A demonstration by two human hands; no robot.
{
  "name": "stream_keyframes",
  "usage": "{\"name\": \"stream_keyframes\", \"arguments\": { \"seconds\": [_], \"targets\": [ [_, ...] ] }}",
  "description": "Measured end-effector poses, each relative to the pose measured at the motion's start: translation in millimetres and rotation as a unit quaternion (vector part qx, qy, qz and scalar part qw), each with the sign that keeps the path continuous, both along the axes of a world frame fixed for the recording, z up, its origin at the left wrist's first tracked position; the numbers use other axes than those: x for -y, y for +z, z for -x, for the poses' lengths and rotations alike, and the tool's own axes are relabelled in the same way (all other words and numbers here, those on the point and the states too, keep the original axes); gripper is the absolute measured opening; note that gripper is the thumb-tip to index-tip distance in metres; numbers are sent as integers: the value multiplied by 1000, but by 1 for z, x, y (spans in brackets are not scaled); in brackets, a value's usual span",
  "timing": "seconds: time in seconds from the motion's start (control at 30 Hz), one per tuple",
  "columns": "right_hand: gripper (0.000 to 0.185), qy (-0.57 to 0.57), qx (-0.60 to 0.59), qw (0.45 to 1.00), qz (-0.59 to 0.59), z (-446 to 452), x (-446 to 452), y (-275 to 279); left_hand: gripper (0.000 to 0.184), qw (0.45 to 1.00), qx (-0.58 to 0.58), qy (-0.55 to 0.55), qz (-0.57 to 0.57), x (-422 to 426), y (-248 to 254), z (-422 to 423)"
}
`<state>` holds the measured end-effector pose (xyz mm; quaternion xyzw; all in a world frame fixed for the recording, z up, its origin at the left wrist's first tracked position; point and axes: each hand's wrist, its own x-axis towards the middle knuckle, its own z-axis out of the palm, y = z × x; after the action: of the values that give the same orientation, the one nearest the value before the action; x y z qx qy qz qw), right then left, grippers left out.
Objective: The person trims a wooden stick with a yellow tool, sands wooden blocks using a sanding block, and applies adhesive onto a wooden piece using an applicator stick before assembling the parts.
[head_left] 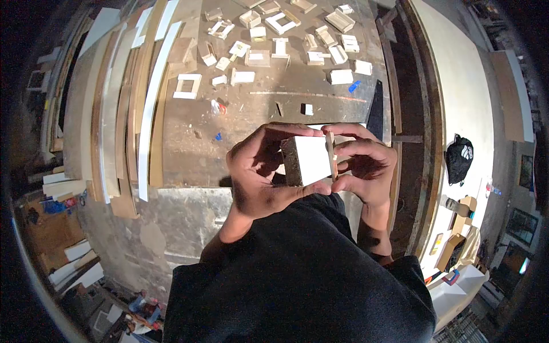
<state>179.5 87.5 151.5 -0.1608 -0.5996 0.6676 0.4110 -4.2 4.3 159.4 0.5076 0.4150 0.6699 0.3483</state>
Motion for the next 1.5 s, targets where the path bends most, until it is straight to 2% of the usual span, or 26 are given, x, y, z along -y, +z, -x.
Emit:
{"name": "stream_keyframes", "arguments": {
  "seconds": [0.37,0.57,0.97,1.5],
  "targets": [
    [53,11,-27,999,42,4,10,-1,68,1000,1,-15,15,10,-3,4],
    [48,-18,9,1000,0,1,14,-2,70,1000,22,-10,19,15,-3,0],
    [45,-33,8,999,14,-2,25,4,70,998,46,-25,17,22,-3,-5],
    [51,-26,12,1000,-5,-9,27,4,68,999,40,-21,0,27,-4,-11]
  ]
}}
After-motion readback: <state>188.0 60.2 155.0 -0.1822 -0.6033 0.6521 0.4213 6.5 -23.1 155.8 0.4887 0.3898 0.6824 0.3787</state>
